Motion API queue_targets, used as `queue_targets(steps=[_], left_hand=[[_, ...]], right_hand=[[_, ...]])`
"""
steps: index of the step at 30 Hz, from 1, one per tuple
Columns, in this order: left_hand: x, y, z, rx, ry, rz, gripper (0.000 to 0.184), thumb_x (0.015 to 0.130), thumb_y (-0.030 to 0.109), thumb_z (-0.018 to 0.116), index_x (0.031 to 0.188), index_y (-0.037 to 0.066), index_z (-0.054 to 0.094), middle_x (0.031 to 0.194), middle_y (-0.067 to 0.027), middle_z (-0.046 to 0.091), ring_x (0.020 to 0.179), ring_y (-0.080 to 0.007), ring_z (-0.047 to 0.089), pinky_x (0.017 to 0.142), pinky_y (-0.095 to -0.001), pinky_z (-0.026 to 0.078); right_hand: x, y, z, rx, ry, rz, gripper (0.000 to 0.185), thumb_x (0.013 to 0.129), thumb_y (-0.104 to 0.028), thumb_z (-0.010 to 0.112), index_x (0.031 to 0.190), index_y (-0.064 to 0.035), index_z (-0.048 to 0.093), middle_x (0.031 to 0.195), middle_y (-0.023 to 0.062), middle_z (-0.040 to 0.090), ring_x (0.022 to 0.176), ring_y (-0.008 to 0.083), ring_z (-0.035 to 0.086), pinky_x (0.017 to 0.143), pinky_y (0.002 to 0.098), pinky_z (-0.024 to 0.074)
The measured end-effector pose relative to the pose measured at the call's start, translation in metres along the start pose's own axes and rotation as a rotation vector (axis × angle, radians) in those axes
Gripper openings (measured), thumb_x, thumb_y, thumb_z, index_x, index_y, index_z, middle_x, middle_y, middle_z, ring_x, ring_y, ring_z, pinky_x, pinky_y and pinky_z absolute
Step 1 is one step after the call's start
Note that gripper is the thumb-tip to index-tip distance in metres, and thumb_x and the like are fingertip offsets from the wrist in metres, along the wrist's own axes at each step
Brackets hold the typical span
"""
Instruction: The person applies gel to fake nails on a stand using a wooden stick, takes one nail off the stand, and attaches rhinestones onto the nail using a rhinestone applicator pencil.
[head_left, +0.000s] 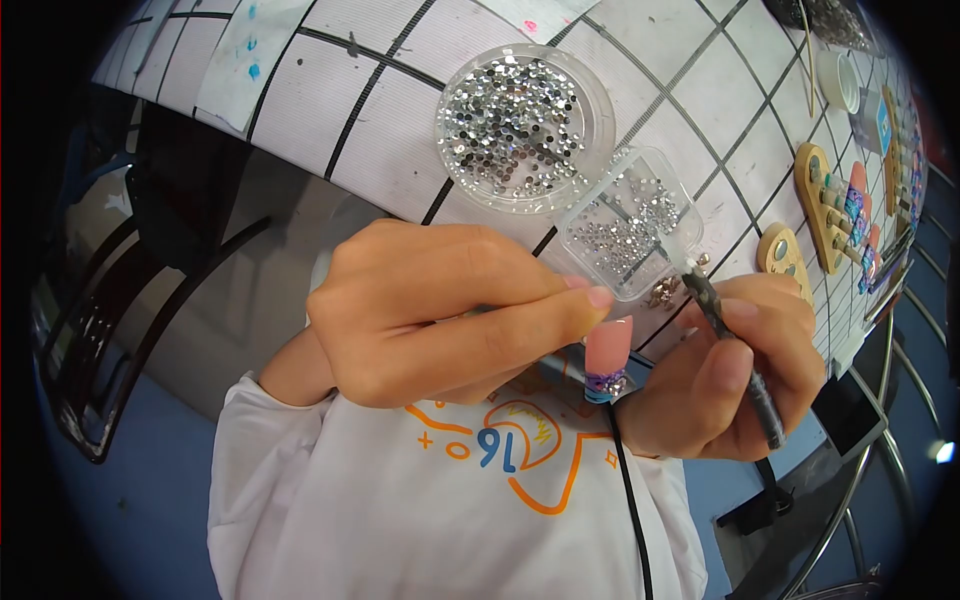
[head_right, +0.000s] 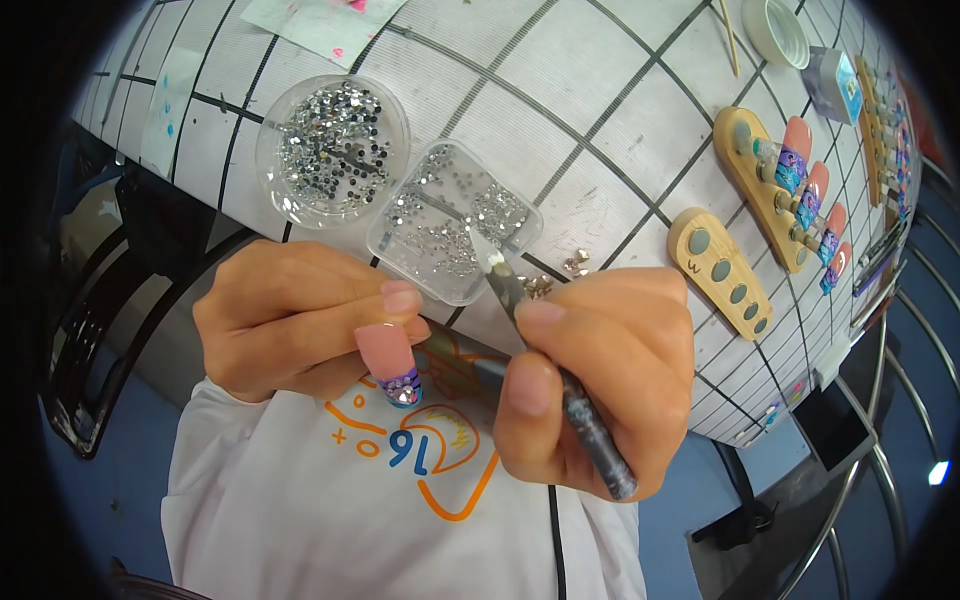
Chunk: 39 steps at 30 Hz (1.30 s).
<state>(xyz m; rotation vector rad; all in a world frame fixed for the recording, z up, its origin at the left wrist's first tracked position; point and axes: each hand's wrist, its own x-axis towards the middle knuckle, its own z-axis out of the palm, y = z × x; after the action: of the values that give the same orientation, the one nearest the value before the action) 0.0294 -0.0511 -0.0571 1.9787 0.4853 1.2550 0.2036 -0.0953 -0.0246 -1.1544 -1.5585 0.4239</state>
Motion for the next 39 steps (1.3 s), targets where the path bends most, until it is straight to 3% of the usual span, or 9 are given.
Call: queue_targets(steps=[2, 5, 9, 11, 13, 30, 39], left_hand=[[0.0, 0.001, 0.001, 0.008, 0.01, -0.003, 0.024, 0.054, -0.007, 0.064, 0.078, -0.005, 0.061, 0.07, -0.0098, 0.06, 0.054, -0.0172, 0.058, 0.044, -0.021, 0.046], [0.0, 0.001, 0.003, 0.028, 0.042, -0.011, 0.025, 0.053, -0.007, 0.065, 0.078, -0.005, 0.061, 0.07, -0.0094, 0.06, 0.054, -0.0172, 0.058, 0.044, -0.021, 0.046], [0.001, 0.002, 0.003, 0.055, 0.04, -0.012, 0.026, 0.052, -0.008, 0.064, 0.077, -0.004, 0.061, 0.072, -0.0095, 0.06, 0.053, -0.0172, 0.058, 0.044, -0.0211, 0.045], [0.001, 0.002, 0.003, 0.057, 0.047, -0.012, 0.026, 0.052, -0.008, 0.064, 0.078, -0.004, 0.061, 0.072, -0.0097, 0.06, 0.053, -0.0172, 0.058, 0.044, -0.0212, 0.045], [0.0, 0.002, 0.003, 0.066, 0.05, -0.006, 0.028, 0.051, -0.009, 0.063, 0.078, -0.004, 0.061, 0.073, -0.0097, 0.06, 0.053, -0.0169, 0.058, 0.044, -0.0211, 0.045], [0.0, 0.002, 0.002, 0.063, 0.039, -0.009, 0.03, 0.049, -0.008, 0.065, 0.078, -0.005, 0.061, 0.072, -0.0093, 0.06, 0.053, -0.0162, 0.057, 0.044, -0.0207, 0.045], [0.0, 0.003, 0.003, 0.074, 0.047, -0.033, 0.029, 0.05, -0.006, 0.068, 0.077, -0.003, 0.061, 0.072, -0.0083, 0.06, 0.053, -0.0163, 0.057, 0.044, -0.0206, 0.044]], right_hand=[[0.001, -0.001, -0.005, -0.022, -0.041, -0.052, 0.018, 0.074, -0.012, 0.057, 0.083, 0.0005, 0.048, 0.065, 0.0085, 0.05, 0.054, 0.0164, 0.047, 0.046, 0.0266, 0.0353], [-0.002, -0.008, 0.012, 0.03, 0.18, -0.114, 0.019, 0.08, -0.02, 0.053, 0.077, -0.0026, 0.044, 0.067, 0.0082, 0.047, 0.052, 0.0149, 0.042, 0.039, 0.0205, 0.036], [-0.008, -0.017, 0.01, 0.036, 0.162, -0.134, 0.014, 0.08, -0.017, 0.051, 0.08, -0.005, 0.044, 0.068, 0.0069, 0.046, 0.06, 0.0153, 0.042, 0.04, 0.0209, 0.0399], [-0.008, -0.015, 0.008, 0.061, 0.1, -0.257, 0.022, 0.082, -0.026, 0.043, 0.077, -0.0053, 0.039, 0.063, 0.0054, 0.036, 0.057, 0.0157, 0.033, 0.038, 0.0232, 0.0294], [-0.013, -0.012, 0.013, 0.072, 0.22, -0.291, 0.022, 0.083, -0.027, 0.042, 0.075, -0.0065, 0.037, 0.063, 0.0049, 0.037, 0.057, 0.0157, 0.034, 0.038, 0.023, 0.0319], [-0.014, -0.015, 0.013, 0.052, 0.087, -0.266, 0.021, 0.082, -0.025, 0.043, 0.075, -0.0059, 0.037, 0.062, 0.0064, 0.041, 0.055, 0.0157, 0.038, 0.037, 0.0229, 0.0372], [-0.014, -0.015, 0.013, 0.045, 0.081, -0.258, 0.022, 0.083, -0.026, 0.044, 0.074, -0.0059, 0.038, 0.062, 0.0061, 0.04, 0.055, 0.0154, 0.038, 0.036, 0.0221, 0.0337]])
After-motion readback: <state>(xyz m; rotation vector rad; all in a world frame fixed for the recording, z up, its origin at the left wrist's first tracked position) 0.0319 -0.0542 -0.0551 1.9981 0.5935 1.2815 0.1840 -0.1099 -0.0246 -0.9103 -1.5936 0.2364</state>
